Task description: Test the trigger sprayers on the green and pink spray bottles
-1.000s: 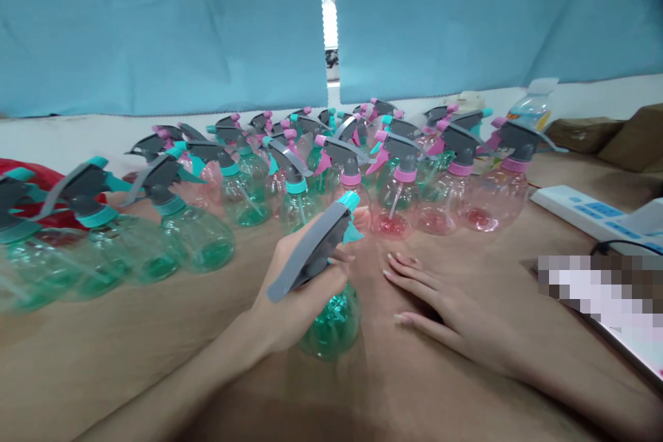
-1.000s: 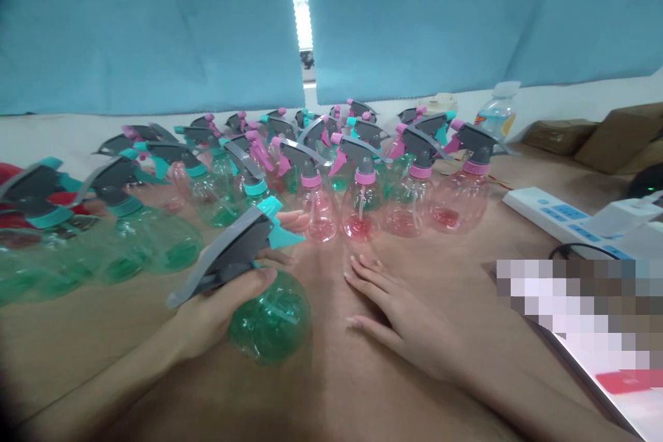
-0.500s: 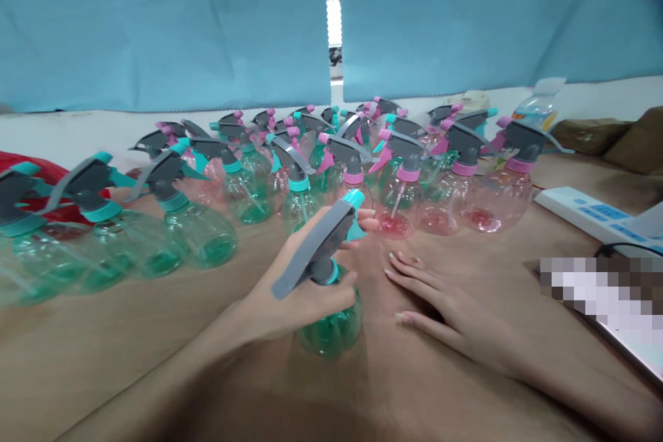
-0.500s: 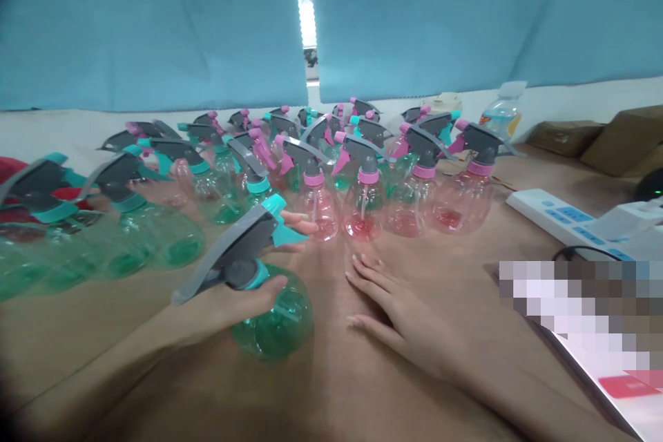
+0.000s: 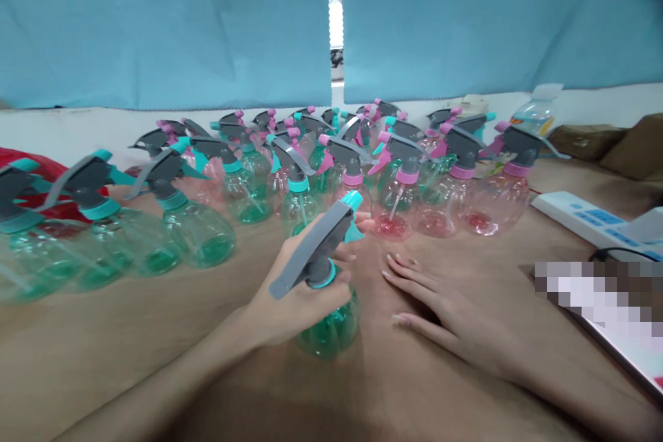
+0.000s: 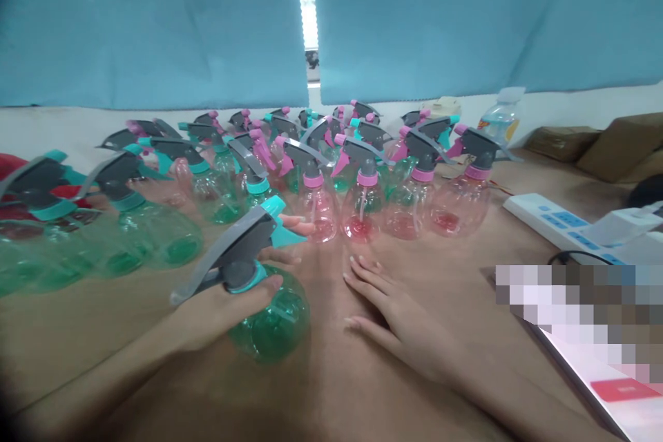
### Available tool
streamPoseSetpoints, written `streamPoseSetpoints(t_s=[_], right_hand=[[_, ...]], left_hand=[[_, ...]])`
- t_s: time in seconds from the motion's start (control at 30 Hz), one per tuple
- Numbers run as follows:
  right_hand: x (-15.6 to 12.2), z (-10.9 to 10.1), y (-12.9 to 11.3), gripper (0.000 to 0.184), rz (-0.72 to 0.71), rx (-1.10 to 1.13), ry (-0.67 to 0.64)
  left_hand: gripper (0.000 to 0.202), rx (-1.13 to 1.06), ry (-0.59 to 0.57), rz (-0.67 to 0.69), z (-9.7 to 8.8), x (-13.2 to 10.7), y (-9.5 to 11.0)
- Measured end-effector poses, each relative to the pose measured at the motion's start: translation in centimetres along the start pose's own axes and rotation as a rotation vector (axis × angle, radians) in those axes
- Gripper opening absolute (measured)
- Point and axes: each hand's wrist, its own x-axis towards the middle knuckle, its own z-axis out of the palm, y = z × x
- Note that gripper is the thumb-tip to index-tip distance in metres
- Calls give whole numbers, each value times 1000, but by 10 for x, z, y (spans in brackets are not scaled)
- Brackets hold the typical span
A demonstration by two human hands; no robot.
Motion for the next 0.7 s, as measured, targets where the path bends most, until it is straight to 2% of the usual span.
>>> streamPoseSetpoints(t_s=[0.23, 0.5, 0.7], right_hand=[[0, 1, -1, 66, 10, -9, -12], [0, 2, 0, 65, 11, 6, -12], [-1, 1, -1, 66, 20, 6, -13]], left_hand=[[58, -21, -58, 68, -1, 0, -3], [53, 59, 6, -21, 0, -1, -2], [48, 7, -2, 32, 0, -1, 4]])
